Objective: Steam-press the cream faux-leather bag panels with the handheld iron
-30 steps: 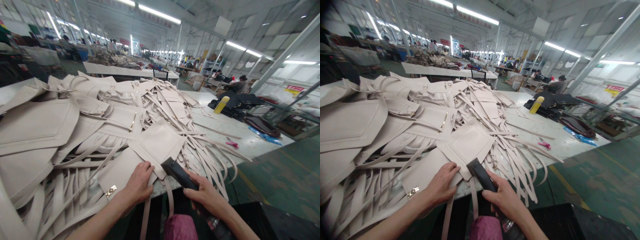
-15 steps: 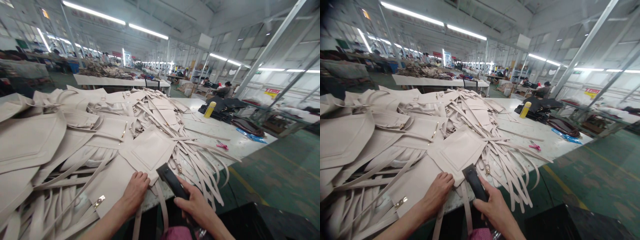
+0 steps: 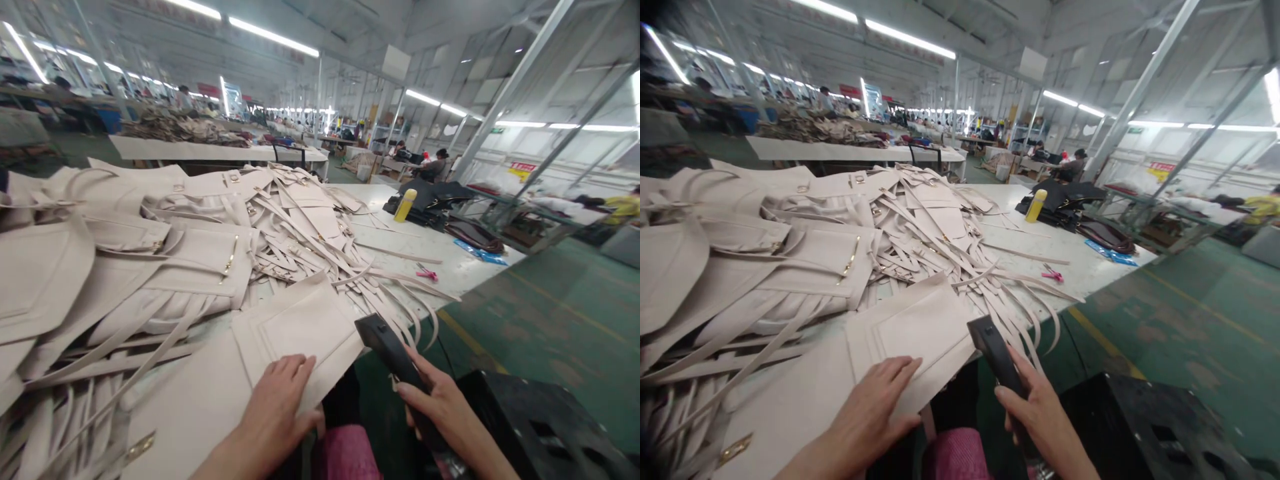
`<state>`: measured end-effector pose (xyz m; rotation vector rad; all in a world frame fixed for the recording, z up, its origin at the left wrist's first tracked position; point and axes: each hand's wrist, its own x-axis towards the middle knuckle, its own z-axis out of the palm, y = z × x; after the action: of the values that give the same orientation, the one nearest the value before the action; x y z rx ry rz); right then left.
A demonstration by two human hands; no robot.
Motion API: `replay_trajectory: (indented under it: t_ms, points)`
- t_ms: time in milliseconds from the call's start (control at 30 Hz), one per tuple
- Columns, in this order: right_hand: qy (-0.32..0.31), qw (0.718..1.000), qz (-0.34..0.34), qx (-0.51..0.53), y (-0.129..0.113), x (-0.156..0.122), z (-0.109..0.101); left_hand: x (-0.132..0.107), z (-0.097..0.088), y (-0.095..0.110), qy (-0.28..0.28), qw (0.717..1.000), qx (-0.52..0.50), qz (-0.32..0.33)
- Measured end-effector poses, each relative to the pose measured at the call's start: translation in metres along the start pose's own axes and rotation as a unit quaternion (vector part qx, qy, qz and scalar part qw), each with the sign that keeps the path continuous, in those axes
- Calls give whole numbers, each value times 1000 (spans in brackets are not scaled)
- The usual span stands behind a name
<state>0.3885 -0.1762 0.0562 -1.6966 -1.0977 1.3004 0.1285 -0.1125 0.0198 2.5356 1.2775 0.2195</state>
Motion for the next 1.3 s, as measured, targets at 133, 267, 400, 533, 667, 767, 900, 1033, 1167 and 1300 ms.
replay_trajectory:
  t_ms: [133, 267, 400, 533, 667, 767, 900, 1033, 1167, 1300]
  points:
    - [-17, 1000, 8, 3, 3, -3, -3, 48, 42, 38, 31, 999, -8, 40]
    - [-45, 998, 35, 7, 14, 2, -13, 64, 65, 37, 13, 997, 43, 66]
    - [-76, 996, 30, 42, 23, 24, -24, 63, 67, 29, 15, 996, 45, 80]
    - [-72, 997, 3, -8, 7, 61, -27, 64, 68, 28, 13, 995, 51, 83]
    - [-17, 999, -32, -29, -17, 80, -31, 66, 70, 28, 30, 995, 51, 77]
    - [-33, 999, -28, -34, -28, 67, -38, 66, 72, 27, 42, 995, 57, 68]
    - [-140, 988, 34, -45, -28, 43, -41, 66, 73, 27, 39, 994, 72, 75]
    - [-181, 979, 68, -56, -20, 51, -32, 66, 74, 27, 42, 993, 78, 75]
    - [-153, 987, 31, -35, -15, 77, -19, 65, 77, 24, 43, 995, 64, 67]
    - [-134, 990, -6, -34, -14, 101, -3, 67, 80, 22, 37, 997, 37, 54]
